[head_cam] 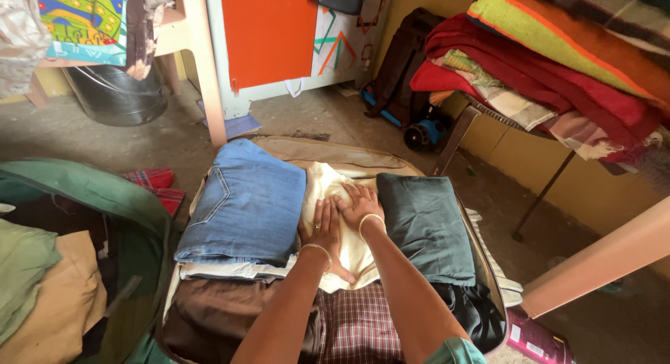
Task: The person packs various items of clothing into a suitcase by hand, including jeans, a patterned shirt, and a light-colored top, neatly arranging them inside the luggage.
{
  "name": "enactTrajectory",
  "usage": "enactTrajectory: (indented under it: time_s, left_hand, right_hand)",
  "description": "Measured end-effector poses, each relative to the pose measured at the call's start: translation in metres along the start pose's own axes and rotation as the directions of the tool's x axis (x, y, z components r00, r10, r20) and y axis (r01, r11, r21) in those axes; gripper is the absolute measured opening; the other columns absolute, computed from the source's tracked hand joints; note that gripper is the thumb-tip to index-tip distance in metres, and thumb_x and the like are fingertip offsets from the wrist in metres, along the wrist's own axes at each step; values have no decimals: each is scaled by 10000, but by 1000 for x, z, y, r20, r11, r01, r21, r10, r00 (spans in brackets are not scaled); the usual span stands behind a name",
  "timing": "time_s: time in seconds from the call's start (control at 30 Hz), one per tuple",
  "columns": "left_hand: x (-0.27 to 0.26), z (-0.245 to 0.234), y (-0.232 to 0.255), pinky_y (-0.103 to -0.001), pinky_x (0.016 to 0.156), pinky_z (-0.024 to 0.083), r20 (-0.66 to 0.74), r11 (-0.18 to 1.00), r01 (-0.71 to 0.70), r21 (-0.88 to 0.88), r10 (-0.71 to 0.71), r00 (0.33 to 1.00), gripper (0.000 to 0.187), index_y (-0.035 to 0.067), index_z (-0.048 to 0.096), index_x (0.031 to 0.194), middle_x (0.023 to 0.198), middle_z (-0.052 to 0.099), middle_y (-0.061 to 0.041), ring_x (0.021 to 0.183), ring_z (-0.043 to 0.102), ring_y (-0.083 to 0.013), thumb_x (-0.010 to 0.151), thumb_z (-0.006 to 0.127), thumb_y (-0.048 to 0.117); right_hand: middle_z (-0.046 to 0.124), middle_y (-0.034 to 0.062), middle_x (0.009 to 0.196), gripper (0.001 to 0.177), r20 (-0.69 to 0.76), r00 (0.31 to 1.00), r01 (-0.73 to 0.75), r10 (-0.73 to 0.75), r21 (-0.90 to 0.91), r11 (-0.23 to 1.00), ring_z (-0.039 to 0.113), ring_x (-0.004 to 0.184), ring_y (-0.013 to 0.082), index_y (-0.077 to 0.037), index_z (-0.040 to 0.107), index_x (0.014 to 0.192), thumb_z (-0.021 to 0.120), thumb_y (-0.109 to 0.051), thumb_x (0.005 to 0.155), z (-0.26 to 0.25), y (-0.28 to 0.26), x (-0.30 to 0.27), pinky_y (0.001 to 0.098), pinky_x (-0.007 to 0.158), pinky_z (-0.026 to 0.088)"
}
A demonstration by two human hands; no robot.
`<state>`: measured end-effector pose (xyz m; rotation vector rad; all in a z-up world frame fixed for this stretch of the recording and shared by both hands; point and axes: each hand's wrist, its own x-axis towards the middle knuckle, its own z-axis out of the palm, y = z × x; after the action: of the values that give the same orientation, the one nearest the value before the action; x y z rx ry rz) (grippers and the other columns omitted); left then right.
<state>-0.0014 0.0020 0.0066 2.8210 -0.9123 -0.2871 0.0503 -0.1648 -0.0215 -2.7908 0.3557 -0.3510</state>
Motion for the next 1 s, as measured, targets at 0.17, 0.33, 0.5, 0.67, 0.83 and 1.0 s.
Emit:
enactTrajectory:
  time_s: [0.17,0.33,0.5,0.67,0.83,1.0]
  left_hand:
    - [-1,4,7,-724,1190,37,-51,999,48,12,-47,998,1763,-19,-162,1591,1709,-157,-180,1569,-217,-303,410,977,625]
    - [-2,8,9,-725,1185,42,-113,998,68,13,-66,991,1733,-14,-137,1593,1714,-121,-164,1572,-195,-303,418,980,596]
    - [-3,9,10,-723,1183,48,-104,998,66,11,-64,993,1724,-10,-137,1598,1715,-122,-161,1570,-197,-297,430,977,594]
    - [-2,9,10,-731,1183,48,-96,996,71,44,-66,993,1716,-7,-131,1596,1716,-127,-151,1569,-201,-302,435,974,605]
    - [-1,8,10,-734,1178,68,-83,996,71,48,-67,994,1720,-8,-121,1603,1718,-109,-153,1578,-176,-300,429,976,605]
    - [-1,5,9,-734,1175,94,-75,996,54,70,-49,996,1710,-6,-106,1598,1713,-88,-166,1577,-149,-324,428,976,615]
  right_hand:
    - [402,69,1600,653,-34,998,56,-56,-25,998,293,1498,326,-299,463,1521,475,-636,962,8,7,7,420,1234,241]
    - [403,48,1602,646,-25,1000,19,-19,-2,1000,301,1498,310,-329,472,1511,471,-630,940,5,4,3,420,1219,255]
    - [396,41,1605,643,-20,1000,11,-11,2,1000,296,1500,303,-330,475,1506,470,-630,937,0,-1,-1,421,1215,255]
    - [403,46,1600,644,-37,999,25,-25,8,1000,303,1492,311,-315,481,1503,483,-619,935,3,2,1,419,1219,254]
    - [420,55,1589,648,-46,998,43,-43,6,999,318,1482,325,-306,483,1504,488,-613,934,7,6,2,420,1210,263]
    - [422,66,1584,656,-18,999,38,-38,-1,999,321,1479,325,-296,474,1510,487,-617,937,6,4,4,419,1213,263]
